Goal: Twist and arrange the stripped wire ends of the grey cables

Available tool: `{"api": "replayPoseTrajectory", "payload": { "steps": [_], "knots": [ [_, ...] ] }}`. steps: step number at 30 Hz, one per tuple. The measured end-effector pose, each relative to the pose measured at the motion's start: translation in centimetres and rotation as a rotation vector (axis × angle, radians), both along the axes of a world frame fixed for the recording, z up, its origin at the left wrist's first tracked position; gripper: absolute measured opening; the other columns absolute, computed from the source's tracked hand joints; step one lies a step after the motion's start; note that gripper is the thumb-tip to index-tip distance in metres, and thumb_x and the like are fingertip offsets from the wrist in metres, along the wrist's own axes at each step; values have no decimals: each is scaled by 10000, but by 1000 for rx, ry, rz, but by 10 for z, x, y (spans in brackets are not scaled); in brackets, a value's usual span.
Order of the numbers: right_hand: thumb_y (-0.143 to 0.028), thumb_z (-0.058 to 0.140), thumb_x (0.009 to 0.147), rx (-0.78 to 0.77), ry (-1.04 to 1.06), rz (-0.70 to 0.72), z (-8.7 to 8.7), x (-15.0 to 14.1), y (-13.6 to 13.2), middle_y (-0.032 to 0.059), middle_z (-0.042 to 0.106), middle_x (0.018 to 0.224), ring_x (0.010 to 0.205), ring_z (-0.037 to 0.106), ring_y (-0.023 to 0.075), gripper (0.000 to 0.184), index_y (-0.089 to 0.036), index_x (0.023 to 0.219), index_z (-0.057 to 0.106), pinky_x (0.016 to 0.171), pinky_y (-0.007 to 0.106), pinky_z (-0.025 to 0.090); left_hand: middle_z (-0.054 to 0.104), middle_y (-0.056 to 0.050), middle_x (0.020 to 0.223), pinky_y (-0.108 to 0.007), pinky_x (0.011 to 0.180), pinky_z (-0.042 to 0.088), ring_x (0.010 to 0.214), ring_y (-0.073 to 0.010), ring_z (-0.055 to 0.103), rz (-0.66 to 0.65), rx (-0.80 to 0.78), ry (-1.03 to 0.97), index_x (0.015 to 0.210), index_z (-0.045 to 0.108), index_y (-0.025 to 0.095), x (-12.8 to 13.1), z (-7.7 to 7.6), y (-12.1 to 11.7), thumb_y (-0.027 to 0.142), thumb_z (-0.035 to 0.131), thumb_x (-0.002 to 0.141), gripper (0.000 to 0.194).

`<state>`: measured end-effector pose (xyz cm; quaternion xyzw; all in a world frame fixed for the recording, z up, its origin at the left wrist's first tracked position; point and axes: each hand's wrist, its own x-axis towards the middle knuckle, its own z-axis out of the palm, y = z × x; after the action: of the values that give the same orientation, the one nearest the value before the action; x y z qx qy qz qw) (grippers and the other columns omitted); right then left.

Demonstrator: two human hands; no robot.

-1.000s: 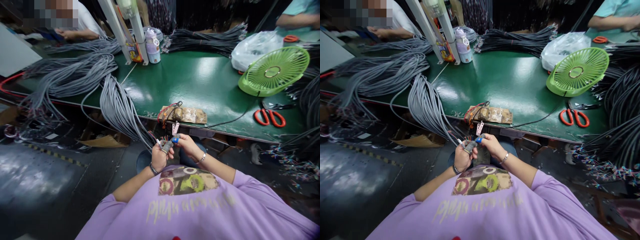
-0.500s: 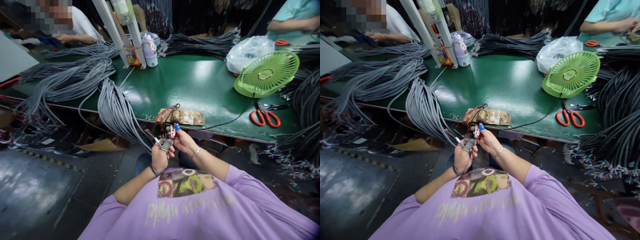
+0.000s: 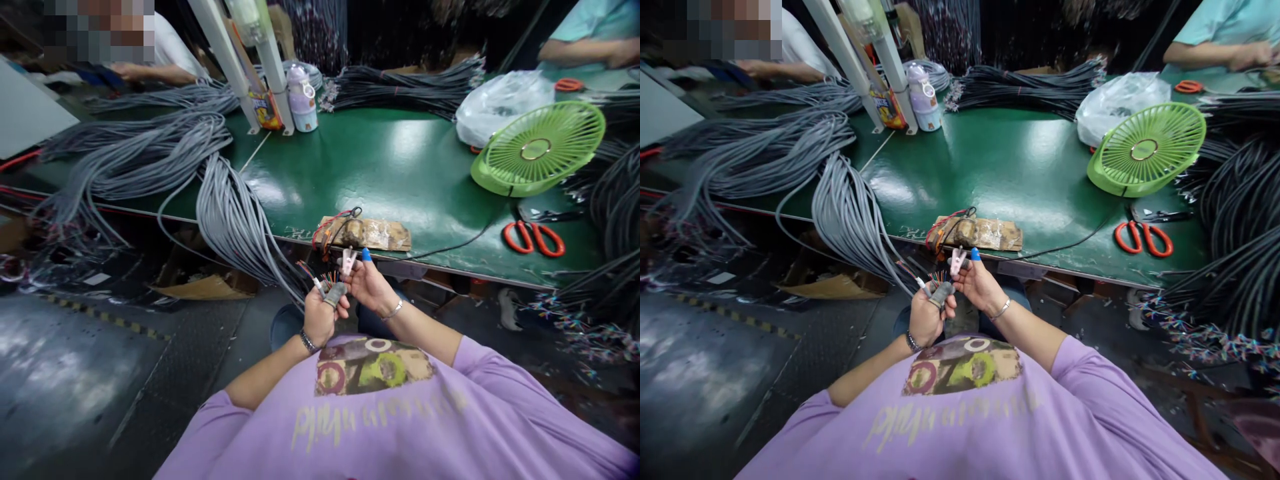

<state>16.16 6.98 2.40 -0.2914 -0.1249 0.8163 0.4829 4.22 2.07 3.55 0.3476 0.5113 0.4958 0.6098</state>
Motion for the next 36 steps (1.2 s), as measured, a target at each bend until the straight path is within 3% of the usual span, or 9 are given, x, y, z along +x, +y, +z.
{"api": "replayPoseTrajectory", "payload": {
  "steps": [4, 9, 11, 15, 20, 23, 28, 32, 36],
  "knots": [
    [-612, 560, 780, -57, -105, -3, -7, 10, -5, 10, 613, 675, 582, 549, 89, 449, -169, 727, 610, 541, 200, 457, 643, -15, 567, -170, 374, 319, 438, -103, 585, -71, -24, -7, 753, 584, 140, -14, -17, 0, 456, 652, 741, 324],
    [-494, 707, 694, 53, -375, 6, -18, 15, -18, 10, 614, 701, 590, 527, 88, 346, -164, 755, 623, 558, 212, 431, 700, -114, 984, -263, 688, 487, 905, -201, 659, -64, 93, 47, 952, 647, 144, -33, -31, -3, 471, 574, 809, 364],
    [-450, 723, 689, 155, -507, 23, -20, 16, -26, 5, 608, 702, 592, 509, 86, 312, -162, 767, 632, 562, 214, 413, 691, -117, 1002, -247, 591, 465, 839, -197, 669, -69, 91, 114, 975, 625, 149, -39, -32, -8, 474, 541, 827, 367],
    [-391, 702, 731, 432, -643, 156, -13, 15, -43, 14, 616, 768, 661, 525, 108, 292, -174, 920, 653, 622, 241, 433, 652, -27, 637, -233, 492, 403, 484, -126, 581, -251, 107, 378, 887, 614, 155, -45, -31, -18, 344, 458, 874, 246],
    [-373, 705, 732, 699, -746, 198, 0, 9, -54, 19, 623, 765, 690, 553, 146, 247, -193, 885, 632, 680, 291, 471, 595, 16, 555, -239, 497, 407, 455, -135, 542, -454, 169, 571, 877, 618, 176, -44, -25, -25, 128, 511, 745, 177],
    [-380, 694, 740, 714, -811, 161, 3, 9, -54, 22, 627, 739, 680, 559, 151, 210, -187, 789, 625, 679, 295, 478, 610, 3, 601, -242, 535, 428, 530, -148, 581, -499, 187, 548, 850, 616, 175, -41, -18, -26, 128, 540, 725, 154],
    [-388, 705, 723, 654, -748, 237, 8, 17, -50, 24, 641, 743, 677, 570, 150, 231, -178, 791, 634, 682, 297, 482, 645, -24, 710, -221, 500, 441, 549, -136, 615, -461, 109, 201, 904, 566, 157, -36, -4, -26, 354, 657, 741, 272],
    [-403, 689, 735, 634, -713, 242, 12, 22, -50, 23, 643, 766, 691, 570, 145, 247, -176, 821, 641, 700, 297, 477, 630, -12, 641, -196, 396, 385, 381, -80, 520, -441, 89, 214, 825, 557, 149, -34, 2, -26, 463, 589, 790, 318],
    [-411, 711, 707, 612, -737, 186, 8, 20, -50, 12, 624, 739, 661, 547, 129, 271, -165, 784, 629, 669, 279, 460, 642, -17, 629, -188, 393, 394, 418, -95, 562, -443, 67, 246, 784, 566, 148, -34, -1, -25, 448, 616, 775, 304]
  ]
}}
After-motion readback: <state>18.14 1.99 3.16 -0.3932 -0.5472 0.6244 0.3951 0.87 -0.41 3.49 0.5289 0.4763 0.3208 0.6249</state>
